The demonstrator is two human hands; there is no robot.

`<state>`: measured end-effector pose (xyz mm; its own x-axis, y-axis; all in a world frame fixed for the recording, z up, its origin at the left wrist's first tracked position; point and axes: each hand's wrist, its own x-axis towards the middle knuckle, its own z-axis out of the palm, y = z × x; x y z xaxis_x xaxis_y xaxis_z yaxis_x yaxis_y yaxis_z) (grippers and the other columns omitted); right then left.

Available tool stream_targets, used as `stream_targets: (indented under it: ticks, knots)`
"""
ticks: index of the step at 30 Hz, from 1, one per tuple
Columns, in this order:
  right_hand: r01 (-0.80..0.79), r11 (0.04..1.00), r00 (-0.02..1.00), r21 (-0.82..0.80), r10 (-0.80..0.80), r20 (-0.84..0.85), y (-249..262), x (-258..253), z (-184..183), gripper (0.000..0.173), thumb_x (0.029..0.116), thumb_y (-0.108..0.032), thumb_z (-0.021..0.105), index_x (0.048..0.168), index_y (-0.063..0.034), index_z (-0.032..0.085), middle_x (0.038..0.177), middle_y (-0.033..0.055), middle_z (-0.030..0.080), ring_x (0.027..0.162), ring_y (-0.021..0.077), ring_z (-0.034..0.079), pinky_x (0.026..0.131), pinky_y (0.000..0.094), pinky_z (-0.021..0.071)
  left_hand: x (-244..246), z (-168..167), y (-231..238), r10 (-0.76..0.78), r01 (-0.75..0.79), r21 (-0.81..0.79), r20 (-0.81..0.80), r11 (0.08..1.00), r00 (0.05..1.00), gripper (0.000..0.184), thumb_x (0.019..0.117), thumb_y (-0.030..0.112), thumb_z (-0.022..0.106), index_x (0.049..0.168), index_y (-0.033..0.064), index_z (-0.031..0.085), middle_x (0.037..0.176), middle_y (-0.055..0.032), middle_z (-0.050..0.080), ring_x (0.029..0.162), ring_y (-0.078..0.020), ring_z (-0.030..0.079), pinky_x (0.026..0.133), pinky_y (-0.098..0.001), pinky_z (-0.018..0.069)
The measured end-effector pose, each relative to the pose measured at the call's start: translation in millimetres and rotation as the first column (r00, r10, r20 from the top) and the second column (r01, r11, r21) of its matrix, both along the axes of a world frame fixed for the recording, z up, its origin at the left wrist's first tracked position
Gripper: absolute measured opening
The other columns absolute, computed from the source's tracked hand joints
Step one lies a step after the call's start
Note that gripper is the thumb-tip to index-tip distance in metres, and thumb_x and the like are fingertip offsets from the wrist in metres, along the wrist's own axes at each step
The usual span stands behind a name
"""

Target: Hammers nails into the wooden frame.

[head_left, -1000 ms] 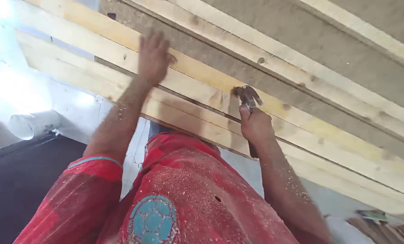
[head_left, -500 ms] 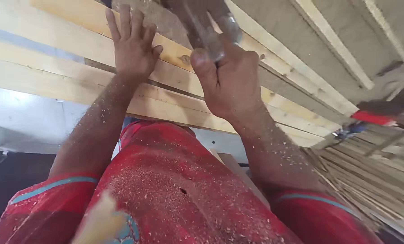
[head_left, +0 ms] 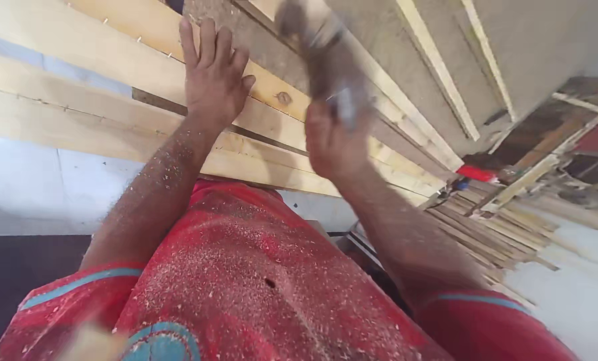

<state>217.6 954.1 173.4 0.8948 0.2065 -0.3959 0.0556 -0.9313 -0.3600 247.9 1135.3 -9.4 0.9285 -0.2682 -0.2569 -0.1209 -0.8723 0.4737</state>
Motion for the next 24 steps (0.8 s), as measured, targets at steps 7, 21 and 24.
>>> stream_targets:
  ticks: [7, 21, 24]
  knots:
    - [0.178, 0.948, 0.94, -0.264, -0.243, -0.238, -23, -7, 14, 0.062, 0.1075, -0.059, 0.03, 0.099, -0.0061, 0.062, 0.071, 0.0086, 0.059, 0.063, 0.0258, 0.064, 0.058, 0.0501, 0.0534, -1, 7, -3, -0.029, 0.03, 0.014, -0.067, 0.999, 0.997, 0.058, 0.106, 0.054, 0.03, 0.144, 0.0182, 0.054, 0.16, -0.0185, 0.04, 0.154, -0.0464, 0.022, 0.117, -0.0795, 0.0001]
    - [0.125, 0.835, 0.962, 0.537, -0.234, 0.139, -42, -21, 4, 0.062, 0.1068, -0.059, 0.038, 0.102, -0.0016, 0.062, 0.074, 0.003, 0.064, 0.058, 0.0128, 0.063, 0.049, 0.0369, 0.0579, 28, 14, 6, -0.127, 0.128, 0.088, -0.017, 0.988, 0.992, 0.057, 0.1067, 0.052, 0.03, 0.124, 0.0101, 0.064, 0.126, -0.0248, 0.062, 0.127, -0.0494, 0.052, 0.113, -0.0718, 0.0265]
    - [0.058, 0.699, 0.971, 0.713, -0.207, 0.124, -55, -44, -41, 0.057, 0.1034, -0.06, 0.048, 0.099, -0.0059, 0.063, 0.075, 0.0008, 0.064, 0.061, 0.0095, 0.063, 0.054, 0.032, 0.0566, 34, 13, 12, -0.16, 0.16, 0.079, -0.011, 0.984, 0.987, 0.055, 0.1076, 0.049, 0.029, 0.117, 0.0089, 0.065, 0.125, -0.0253, 0.061, 0.123, -0.0484, 0.054, 0.109, -0.0683, 0.0335]
